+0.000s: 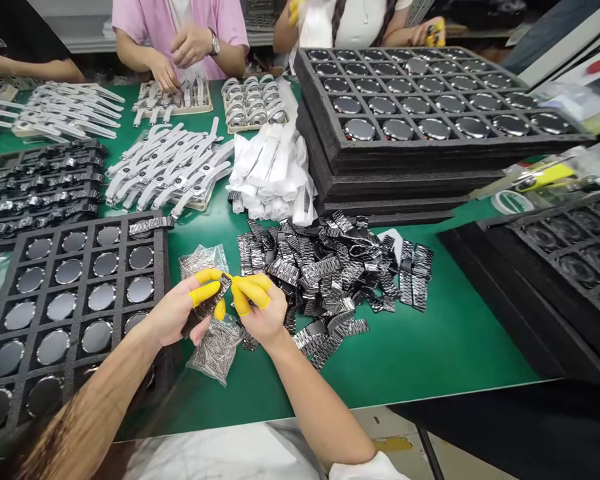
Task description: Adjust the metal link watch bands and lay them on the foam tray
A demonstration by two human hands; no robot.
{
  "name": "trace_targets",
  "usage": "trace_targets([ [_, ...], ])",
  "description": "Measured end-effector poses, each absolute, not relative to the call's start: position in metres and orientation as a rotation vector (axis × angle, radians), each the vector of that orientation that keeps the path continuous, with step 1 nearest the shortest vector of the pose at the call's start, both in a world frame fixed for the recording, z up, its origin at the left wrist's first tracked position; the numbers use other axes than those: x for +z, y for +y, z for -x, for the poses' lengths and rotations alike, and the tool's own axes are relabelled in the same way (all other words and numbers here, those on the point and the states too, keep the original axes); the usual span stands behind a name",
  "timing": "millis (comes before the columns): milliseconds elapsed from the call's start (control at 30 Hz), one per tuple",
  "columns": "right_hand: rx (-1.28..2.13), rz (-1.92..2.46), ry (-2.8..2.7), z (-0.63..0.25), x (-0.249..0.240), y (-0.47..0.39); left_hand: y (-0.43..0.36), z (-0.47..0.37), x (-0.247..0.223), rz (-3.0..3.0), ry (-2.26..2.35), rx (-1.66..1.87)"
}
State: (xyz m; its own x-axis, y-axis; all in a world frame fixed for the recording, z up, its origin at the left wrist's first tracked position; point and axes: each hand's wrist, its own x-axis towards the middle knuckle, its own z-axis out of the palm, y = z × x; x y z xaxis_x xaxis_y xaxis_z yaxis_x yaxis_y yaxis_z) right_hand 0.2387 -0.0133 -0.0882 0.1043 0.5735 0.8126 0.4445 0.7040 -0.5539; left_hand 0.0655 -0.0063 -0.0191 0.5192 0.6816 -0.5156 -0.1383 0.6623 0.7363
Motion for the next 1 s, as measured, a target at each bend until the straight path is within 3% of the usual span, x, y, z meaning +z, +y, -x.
trace_targets([
  [300,-0.01,0.938,-1.563,-0.242,-0.095,-0.014,-0.005,-0.064,-0.019,-0.676,0.871,0.587],
  [567,0.547,1.071,-1.552,-0.247,-0.106,-0.017,-0.006,-0.063,-0.019,-0.698,0.931,0.585],
  [800,0.807,0.705,-1.606,-0.247,-0.089,-0.009,-0.004,-0.056,-0.016,-0.634,0.857,0.466],
  [1000,0.929,0.698,-1.524,-0.251,-0.084,-0.007,-0.004,-0.054,-0.022,-0.646,0.755,0.422],
])
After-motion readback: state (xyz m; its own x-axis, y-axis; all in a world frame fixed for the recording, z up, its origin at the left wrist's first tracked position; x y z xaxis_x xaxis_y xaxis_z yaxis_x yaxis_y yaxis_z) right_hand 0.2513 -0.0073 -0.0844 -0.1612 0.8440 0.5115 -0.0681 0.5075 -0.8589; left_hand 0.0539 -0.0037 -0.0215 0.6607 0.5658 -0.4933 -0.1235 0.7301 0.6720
